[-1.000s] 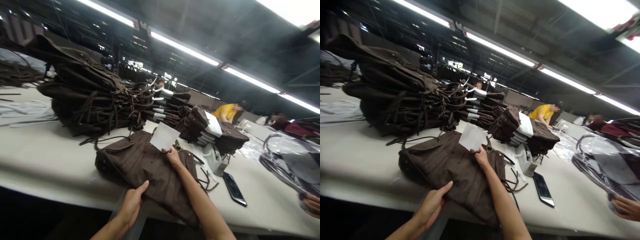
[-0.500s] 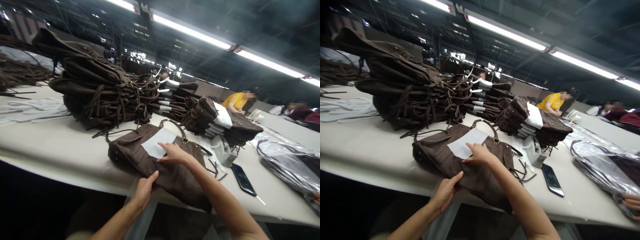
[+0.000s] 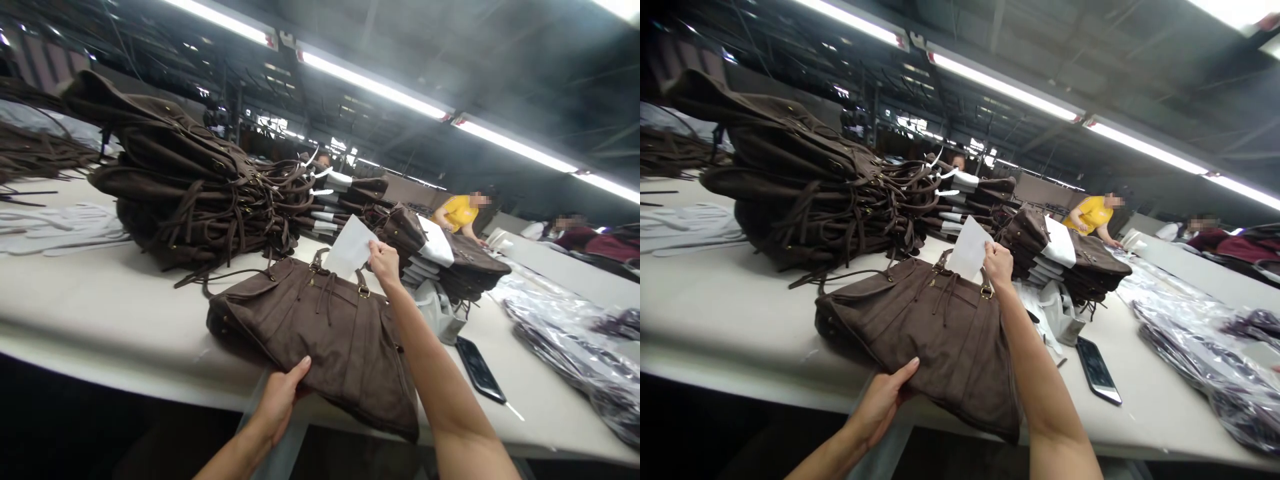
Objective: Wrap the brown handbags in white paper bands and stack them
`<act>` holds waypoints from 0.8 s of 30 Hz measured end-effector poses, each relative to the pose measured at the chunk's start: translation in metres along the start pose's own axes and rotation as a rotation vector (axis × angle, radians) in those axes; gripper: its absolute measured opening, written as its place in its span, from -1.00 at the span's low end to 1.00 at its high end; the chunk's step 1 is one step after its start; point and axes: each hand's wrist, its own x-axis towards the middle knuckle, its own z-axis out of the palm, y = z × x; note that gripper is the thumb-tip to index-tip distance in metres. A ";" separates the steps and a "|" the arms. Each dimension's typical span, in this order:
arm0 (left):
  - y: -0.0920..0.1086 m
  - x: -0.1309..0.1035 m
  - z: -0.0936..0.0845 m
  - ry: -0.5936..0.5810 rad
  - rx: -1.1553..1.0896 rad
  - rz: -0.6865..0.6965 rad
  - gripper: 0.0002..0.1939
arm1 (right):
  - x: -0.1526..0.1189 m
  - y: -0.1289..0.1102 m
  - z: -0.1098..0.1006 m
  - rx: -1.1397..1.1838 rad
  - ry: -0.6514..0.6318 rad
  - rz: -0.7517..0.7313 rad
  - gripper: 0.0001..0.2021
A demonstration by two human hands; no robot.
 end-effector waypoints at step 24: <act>-0.009 0.017 -0.017 0.050 0.052 0.002 -0.70 | -0.001 0.119 0.028 -0.523 -0.394 -0.010 -0.64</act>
